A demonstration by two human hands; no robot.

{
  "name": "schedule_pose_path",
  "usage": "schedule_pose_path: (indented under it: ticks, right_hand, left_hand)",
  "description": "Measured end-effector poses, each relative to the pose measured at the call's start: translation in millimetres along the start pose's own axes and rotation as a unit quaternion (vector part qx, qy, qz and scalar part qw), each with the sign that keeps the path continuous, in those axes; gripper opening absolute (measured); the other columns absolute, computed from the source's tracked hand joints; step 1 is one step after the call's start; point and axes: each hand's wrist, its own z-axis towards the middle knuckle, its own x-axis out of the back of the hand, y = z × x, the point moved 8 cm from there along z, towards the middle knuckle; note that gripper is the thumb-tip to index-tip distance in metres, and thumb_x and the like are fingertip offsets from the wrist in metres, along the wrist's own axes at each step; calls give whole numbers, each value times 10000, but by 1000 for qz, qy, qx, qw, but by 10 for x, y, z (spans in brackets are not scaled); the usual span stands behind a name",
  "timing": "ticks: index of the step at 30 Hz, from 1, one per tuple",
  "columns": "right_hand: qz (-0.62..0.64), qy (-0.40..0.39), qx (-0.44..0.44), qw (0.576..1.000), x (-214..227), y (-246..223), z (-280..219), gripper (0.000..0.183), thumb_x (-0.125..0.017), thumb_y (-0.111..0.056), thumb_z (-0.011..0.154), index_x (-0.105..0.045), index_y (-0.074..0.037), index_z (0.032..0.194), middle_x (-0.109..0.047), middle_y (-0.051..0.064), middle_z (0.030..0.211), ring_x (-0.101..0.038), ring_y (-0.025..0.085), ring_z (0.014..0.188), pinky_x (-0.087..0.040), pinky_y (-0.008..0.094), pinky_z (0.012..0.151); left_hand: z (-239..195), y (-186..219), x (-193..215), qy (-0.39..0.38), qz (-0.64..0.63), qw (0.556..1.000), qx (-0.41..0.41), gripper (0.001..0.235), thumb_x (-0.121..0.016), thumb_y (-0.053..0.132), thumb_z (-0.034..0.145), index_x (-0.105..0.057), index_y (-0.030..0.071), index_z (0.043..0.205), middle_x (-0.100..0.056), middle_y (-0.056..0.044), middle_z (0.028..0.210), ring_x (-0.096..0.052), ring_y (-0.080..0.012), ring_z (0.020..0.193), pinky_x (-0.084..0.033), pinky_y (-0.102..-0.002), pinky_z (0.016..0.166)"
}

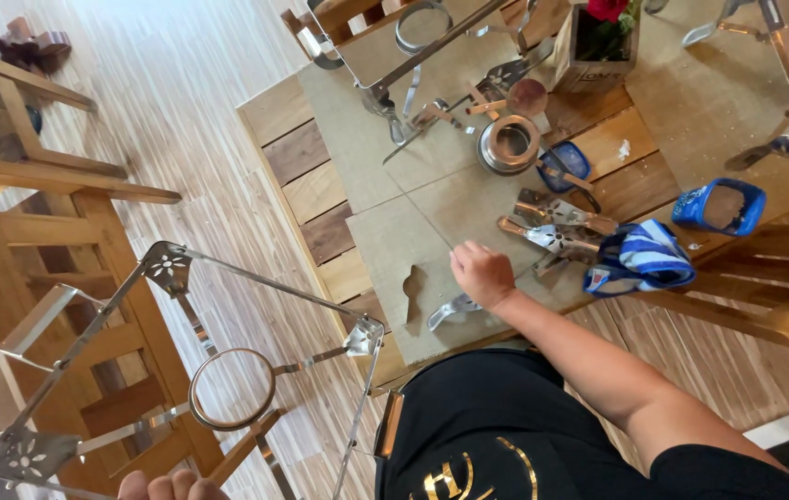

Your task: Assembling and cleaning metal frames and components for chafing dishes in a restaurant setting.

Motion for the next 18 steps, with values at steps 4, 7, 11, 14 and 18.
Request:
schedule_pose_path:
  ticks: [4, 7, 11, 14, 18]
  right_hand:
    - [-15, 67, 30, 997, 175, -65, 69, 174, -690, -201, 922, -625, -116, 786, -637, 73, 795, -671, 302, 695, -538, 440, 577]
    - [-41, 59, 13, 997, 143, 10, 101, 202, -705, -218, 915, -621, -121, 759, -643, 81, 796, -670, 322, 712, -538, 457, 600]
    - [-32, 59, 26, 997, 309, -80, 212, 218, -722, -260, 849, -650, -65, 917, -647, 137, 845, -664, 359, 747, -535, 479, 591]
    - [-18, 65, 76, 995, 497, -385, 211, 344, -703, -250, 846, -652, -34, 1108, -647, 157, 958, -659, 352, 860, -550, 480, 701]
    - [1, -8, 194, 981, 247, -898, 180, 291, -588, -74, 851, -676, -58, 1127, -670, 124, 1045, -654, 309, 954, -545, 447, 819]
  left_hand:
    - [-150, 38, 0, 10, 5, 1000, -10, 581, -409, 463, 1285, -436, 119, 817, -336, 5, 578, -343, -130, 586, -407, -280, 570]
    - [-325, 38, -74, 35, 11, 999, -23, 585, -405, 463, 1287, -439, 117, 817, -335, 5, 578, -340, -131, 589, -407, -281, 566]
    - [-386, 93, -118, 86, 42, 994, -48, 671, -353, 568, 1258, -416, 100, 781, -350, 7, 541, -358, -104, 514, -438, -237, 563]
    - [-441, 173, -38, 89, 52, 994, -41, 683, -324, 587, 1249, -416, 96, 784, -354, 0, 531, -349, -107, 524, -454, -224, 540]
    - [-386, 140, -78, 87, 60, 994, -37, 713, -309, 609, 1261, -407, 90, 783, -330, 10, 507, -322, -99, 494, -456, -228, 529]
